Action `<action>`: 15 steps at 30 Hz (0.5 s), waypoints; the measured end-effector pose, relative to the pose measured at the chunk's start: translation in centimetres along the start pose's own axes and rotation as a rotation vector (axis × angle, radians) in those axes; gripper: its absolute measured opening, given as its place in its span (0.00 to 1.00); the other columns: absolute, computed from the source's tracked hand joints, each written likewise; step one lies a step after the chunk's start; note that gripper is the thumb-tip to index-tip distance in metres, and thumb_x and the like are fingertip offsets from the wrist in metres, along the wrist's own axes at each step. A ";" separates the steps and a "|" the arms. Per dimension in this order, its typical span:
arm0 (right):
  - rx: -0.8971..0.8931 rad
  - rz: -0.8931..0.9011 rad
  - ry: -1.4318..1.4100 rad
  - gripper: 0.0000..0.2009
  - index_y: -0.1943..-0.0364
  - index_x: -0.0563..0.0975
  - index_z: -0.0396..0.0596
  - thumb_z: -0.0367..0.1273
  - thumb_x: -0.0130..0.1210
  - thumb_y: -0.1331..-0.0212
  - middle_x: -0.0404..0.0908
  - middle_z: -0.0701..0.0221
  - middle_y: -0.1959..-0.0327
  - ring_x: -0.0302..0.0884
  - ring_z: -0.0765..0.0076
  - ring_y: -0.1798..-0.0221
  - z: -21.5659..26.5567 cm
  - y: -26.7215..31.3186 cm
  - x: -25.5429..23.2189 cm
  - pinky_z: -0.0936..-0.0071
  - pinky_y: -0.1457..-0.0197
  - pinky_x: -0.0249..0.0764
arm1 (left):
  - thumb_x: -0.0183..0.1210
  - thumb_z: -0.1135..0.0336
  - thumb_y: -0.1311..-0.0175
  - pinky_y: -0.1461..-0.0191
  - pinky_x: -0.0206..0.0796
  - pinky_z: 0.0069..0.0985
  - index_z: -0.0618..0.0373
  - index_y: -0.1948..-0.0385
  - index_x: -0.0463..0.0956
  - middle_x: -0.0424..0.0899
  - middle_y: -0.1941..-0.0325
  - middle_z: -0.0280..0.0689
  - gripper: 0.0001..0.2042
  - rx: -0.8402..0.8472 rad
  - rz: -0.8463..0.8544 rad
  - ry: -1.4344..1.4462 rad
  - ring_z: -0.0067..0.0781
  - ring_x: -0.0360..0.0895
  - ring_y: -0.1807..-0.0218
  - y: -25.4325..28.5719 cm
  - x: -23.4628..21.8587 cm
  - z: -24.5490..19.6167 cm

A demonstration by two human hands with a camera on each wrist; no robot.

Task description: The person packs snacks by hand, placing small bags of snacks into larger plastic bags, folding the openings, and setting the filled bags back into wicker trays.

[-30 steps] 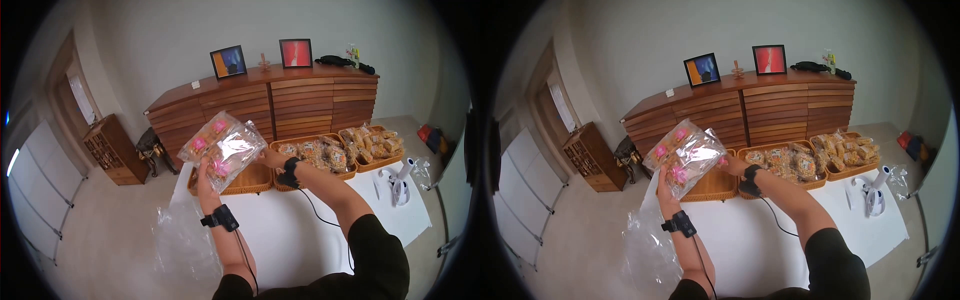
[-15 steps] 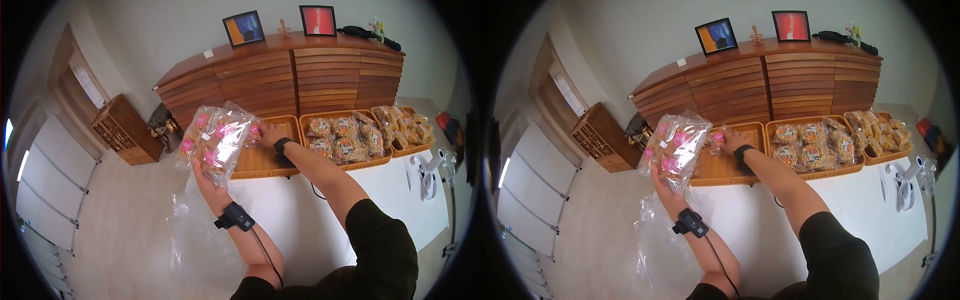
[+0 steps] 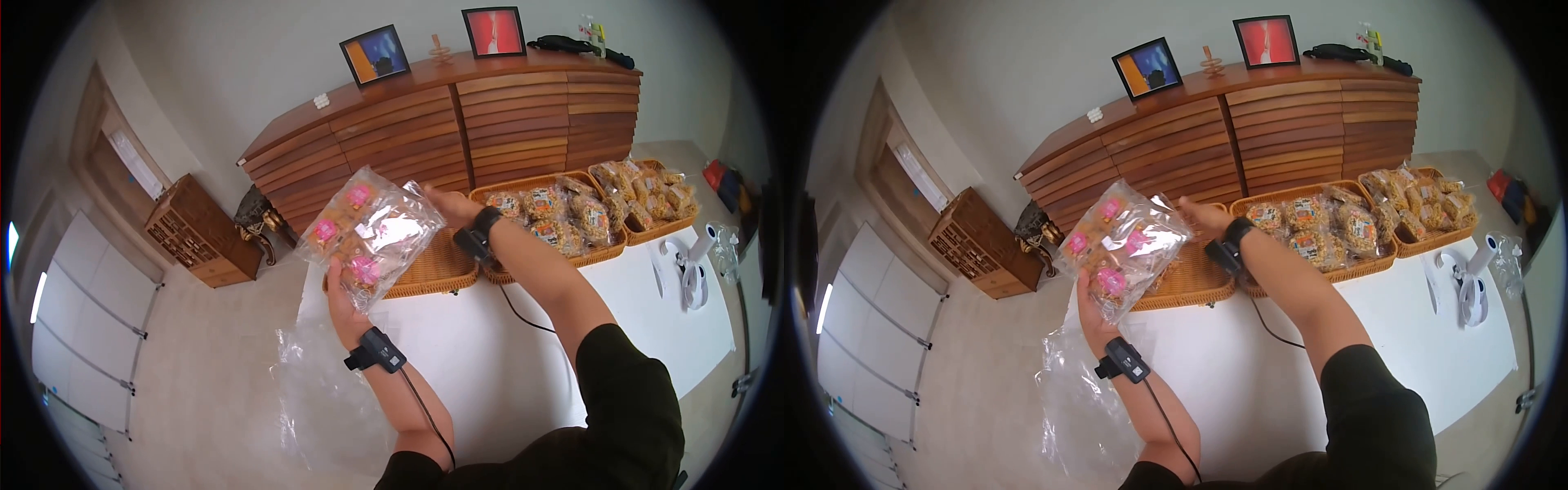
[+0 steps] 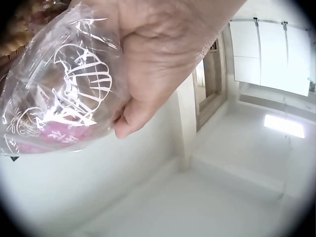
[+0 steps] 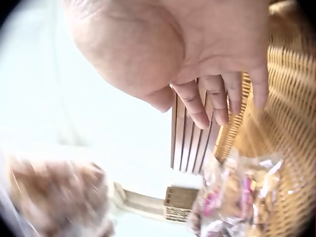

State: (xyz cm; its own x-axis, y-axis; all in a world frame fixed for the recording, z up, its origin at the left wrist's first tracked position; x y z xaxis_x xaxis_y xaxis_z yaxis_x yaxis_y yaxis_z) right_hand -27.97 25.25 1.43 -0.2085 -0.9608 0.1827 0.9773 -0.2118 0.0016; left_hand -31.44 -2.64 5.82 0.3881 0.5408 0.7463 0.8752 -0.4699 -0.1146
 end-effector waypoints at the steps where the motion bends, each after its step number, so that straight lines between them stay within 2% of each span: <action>1: 0.086 0.070 -0.255 0.35 0.47 0.71 0.44 0.62 0.35 0.40 0.75 0.63 0.52 0.71 0.66 0.48 -0.3 -0.3 -1.2 0.66 0.47 0.67 | 0.56 0.61 0.39 0.48 0.71 0.32 0.60 0.47 0.68 0.76 0.49 0.39 0.20 -0.055 0.010 0.038 0.35 0.75 0.50 -0.5 0.0 0.7; 2: 0.111 0.149 -0.333 0.38 0.45 0.69 0.46 0.65 0.33 0.42 0.74 0.63 0.52 0.70 0.68 0.47 2.7 2.9 0.0 0.66 0.49 0.69 | 0.59 0.65 0.41 0.48 0.70 0.30 0.59 0.46 0.67 0.76 0.49 0.38 0.21 -0.109 0.020 0.077 0.33 0.75 0.49 -0.8 0.2 1.3; 3: 0.114 0.250 -0.430 0.39 0.43 0.65 0.45 0.65 0.34 0.43 0.74 0.64 0.52 0.73 0.66 0.49 3.9 4.3 0.3 0.64 0.50 0.73 | 0.59 0.65 0.41 0.48 0.70 0.30 0.59 0.46 0.67 0.76 0.49 0.38 0.21 -0.107 0.020 0.083 0.33 0.75 0.49 -0.7 0.8 1.7; 5: 0.131 0.126 -0.469 0.36 0.42 0.64 0.44 0.61 0.44 0.43 0.74 0.64 0.51 0.76 0.65 0.53 6.2 7.7 1.7 0.63 0.50 0.75 | 0.62 0.68 0.44 0.49 0.71 0.27 0.58 0.47 0.69 0.76 0.49 0.37 0.21 -0.211 0.022 0.006 0.30 0.75 0.49 -0.2 2.2 3.3; 7: 0.058 0.088 -0.254 0.31 0.42 0.63 0.42 0.48 0.55 0.42 0.75 0.64 0.51 0.78 0.64 0.54 5.6 8.2 1.4 0.64 0.49 0.76 | 0.61 0.67 0.43 0.51 0.72 0.27 0.58 0.49 0.70 0.78 0.51 0.37 0.20 -0.238 0.039 0.000 0.30 0.76 0.51 -0.1 3.5 4.6; 8: 0.035 0.097 -0.321 0.27 0.43 0.64 0.40 0.36 0.59 0.44 0.75 0.63 0.50 0.77 0.66 0.52 5.7 8.9 1.8 0.66 0.50 0.77 | 0.61 0.66 0.42 0.52 0.73 0.27 0.58 0.49 0.69 0.78 0.52 0.37 0.20 -0.308 0.097 -0.044 0.31 0.77 0.53 -0.3 4.0 5.2; 9: 0.038 0.099 -0.308 0.27 0.43 0.64 0.40 0.36 0.59 0.44 0.75 0.63 0.50 0.77 0.66 0.52 5.5 8.9 1.3 0.66 0.50 0.77 | 0.60 0.66 0.42 0.52 0.73 0.27 0.58 0.48 0.69 0.79 0.53 0.37 0.20 -0.377 0.155 -0.087 0.32 0.78 0.54 -0.4 4.5 6.0; 11: 0.123 0.057 -0.339 0.24 0.44 0.64 0.40 0.31 0.58 0.43 0.74 0.63 0.49 0.77 0.67 0.51 5.6 9.2 0.7 0.69 0.50 0.78 | 0.59 0.65 0.41 0.54 0.74 0.30 0.58 0.49 0.69 0.80 0.55 0.37 0.19 -0.380 0.119 -0.075 0.33 0.79 0.57 -1.2 4.3 7.2; 12: 0.132 -0.089 -0.245 0.20 0.47 0.66 0.41 0.36 0.54 0.39 0.75 0.66 0.51 0.76 0.70 0.51 5.4 9.6 0.1 0.71 0.49 0.77 | 0.60 0.64 0.41 0.53 0.74 0.31 0.58 0.48 0.69 0.79 0.55 0.37 0.20 -0.422 0.144 -0.043 0.33 0.79 0.56 -1.5 4.2 7.6; 13: 0.127 -0.091 -0.244 0.20 0.47 0.66 0.41 0.36 0.54 0.39 0.75 0.66 0.51 0.76 0.70 0.51 5.3 9.0 -0.6 0.71 0.49 0.77 | 0.60 0.64 0.41 0.53 0.74 0.32 0.58 0.48 0.68 0.79 0.54 0.37 0.20 -0.466 0.173 -0.016 0.34 0.79 0.55 -1.8 4.2 8.2; 15: 0.116 0.133 -0.199 0.16 0.51 0.70 0.42 0.36 0.55 0.40 0.77 0.69 0.56 0.76 0.74 0.56 4.4 6.4 -1.9 0.74 0.52 0.76 | 0.60 0.63 0.41 0.52 0.74 0.33 0.57 0.46 0.66 0.77 0.52 0.38 0.22 -0.437 0.180 0.018 0.34 0.77 0.53 -2.3 3.7 8.9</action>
State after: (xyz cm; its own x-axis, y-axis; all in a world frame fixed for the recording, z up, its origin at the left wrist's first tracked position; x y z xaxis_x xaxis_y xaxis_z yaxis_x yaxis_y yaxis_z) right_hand -21.19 26.54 5.37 -0.0773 -0.9225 0.3782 0.9958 -0.0526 0.0751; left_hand -29.43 6.62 2.98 0.5139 0.4132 0.7518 0.5896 -0.8067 0.0403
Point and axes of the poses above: each hand's wrist, its own y-axis away from the middle knuckle, its own x-axis out of the palm, z = x × y, the point moved 4 cm from there along -y, towards the middle knuckle
